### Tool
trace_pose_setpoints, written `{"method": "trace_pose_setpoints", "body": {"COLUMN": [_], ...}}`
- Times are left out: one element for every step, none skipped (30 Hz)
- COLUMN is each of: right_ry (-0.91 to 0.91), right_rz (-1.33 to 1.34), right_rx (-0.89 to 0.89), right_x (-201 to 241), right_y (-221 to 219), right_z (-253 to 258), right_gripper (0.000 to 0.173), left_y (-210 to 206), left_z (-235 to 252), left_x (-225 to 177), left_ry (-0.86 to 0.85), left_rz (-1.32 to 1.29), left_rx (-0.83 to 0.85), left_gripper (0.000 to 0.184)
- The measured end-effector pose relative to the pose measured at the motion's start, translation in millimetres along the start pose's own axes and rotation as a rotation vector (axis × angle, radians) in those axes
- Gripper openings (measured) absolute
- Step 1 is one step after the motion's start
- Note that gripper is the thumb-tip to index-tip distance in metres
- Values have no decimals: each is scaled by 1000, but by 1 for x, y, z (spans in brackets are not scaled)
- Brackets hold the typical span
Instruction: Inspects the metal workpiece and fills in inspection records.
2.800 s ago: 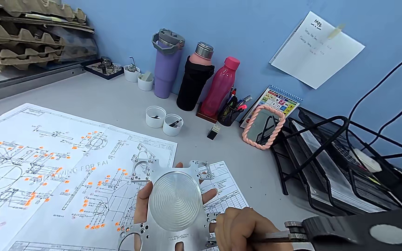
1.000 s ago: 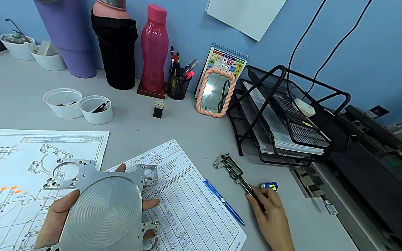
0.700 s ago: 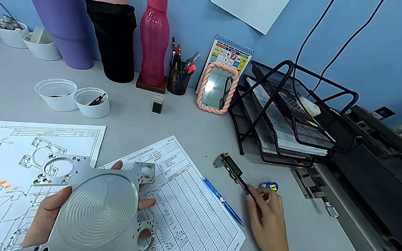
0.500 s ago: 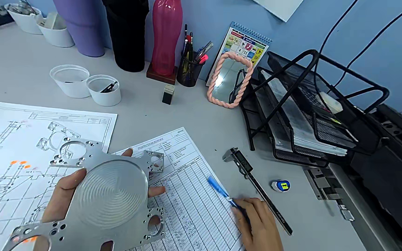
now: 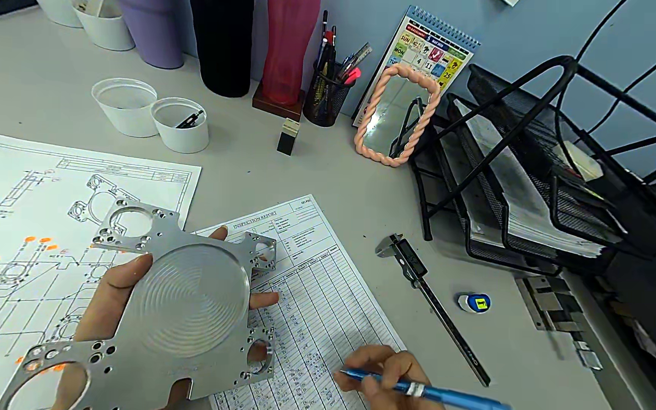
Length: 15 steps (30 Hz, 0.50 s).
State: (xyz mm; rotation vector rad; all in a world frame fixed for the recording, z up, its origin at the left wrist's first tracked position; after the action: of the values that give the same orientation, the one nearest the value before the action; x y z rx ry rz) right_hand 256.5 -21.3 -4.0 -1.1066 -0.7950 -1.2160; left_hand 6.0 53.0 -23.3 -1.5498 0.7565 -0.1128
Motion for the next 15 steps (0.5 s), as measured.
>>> {"method": "trace_pose_setpoints", "body": {"right_ry": [-3,-5,-7,-12,-19,-31,-47,-65,-77,-74,-49,2,63,118,149], "right_rz": [-18,-44,-63,-67,-62,-51,-36,-11,18,34,21,-32,-119,-201,-259], "right_rx": [13,23,26,19,7,-5,-16,-30,-43,-44,-32,-4,33,67,91], "right_x": [-2,-3,-5,-7,-8,-8,-8,-7,-6,-4,-1,2,4,5,5], "right_y": [0,0,1,2,1,0,-1,-1,-1,-2,-2,-2,-3,-3,-5], "right_z": [0,-1,-1,-2,-2,-2,-2,-3,-3,-3,-2,-2,-1,-1,-1], "right_gripper": [18,18,19,20,21,22,22,23,22,21,20,18,17,16,14], "left_y": [0,-1,-2,-3,-3,-2,-1,0,-1,-2,-2,-2,-1,-1,-1], "left_z": [0,1,0,0,0,1,1,0,-1,-1,-1,-1,-1,0,0], "left_x": [0,0,-1,-1,-2,-3,-2,-2,-1,-2,-1,-1,0,0,0], "left_ry": [-4,4,10,6,11,23,32,44,36,24,31,43,60,74,79], "left_rz": [-2,0,4,20,39,23,8,4,9,15,9,-17,-17,-21,-10], "left_rx": [7,13,1,-29,-61,-56,-41,-51,-55,-41,-25,-8,-10,-16,-22], "left_gripper": [62,62,61,59,59,60,62,63,62,62,62,63,63,63,63]}}
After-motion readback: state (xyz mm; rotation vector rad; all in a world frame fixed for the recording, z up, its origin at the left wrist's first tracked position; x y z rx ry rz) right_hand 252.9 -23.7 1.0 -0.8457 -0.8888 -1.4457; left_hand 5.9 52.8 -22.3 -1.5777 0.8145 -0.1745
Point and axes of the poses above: each hand's wrist, its own z-axis towards the middle knuckle, its own y-axis out of the back of the hand, x = y × z, the point moved 6 cm from there along z, towards the middle knuckle, and after that the axes turned 13 degrees about y, right-handed, at the moved point
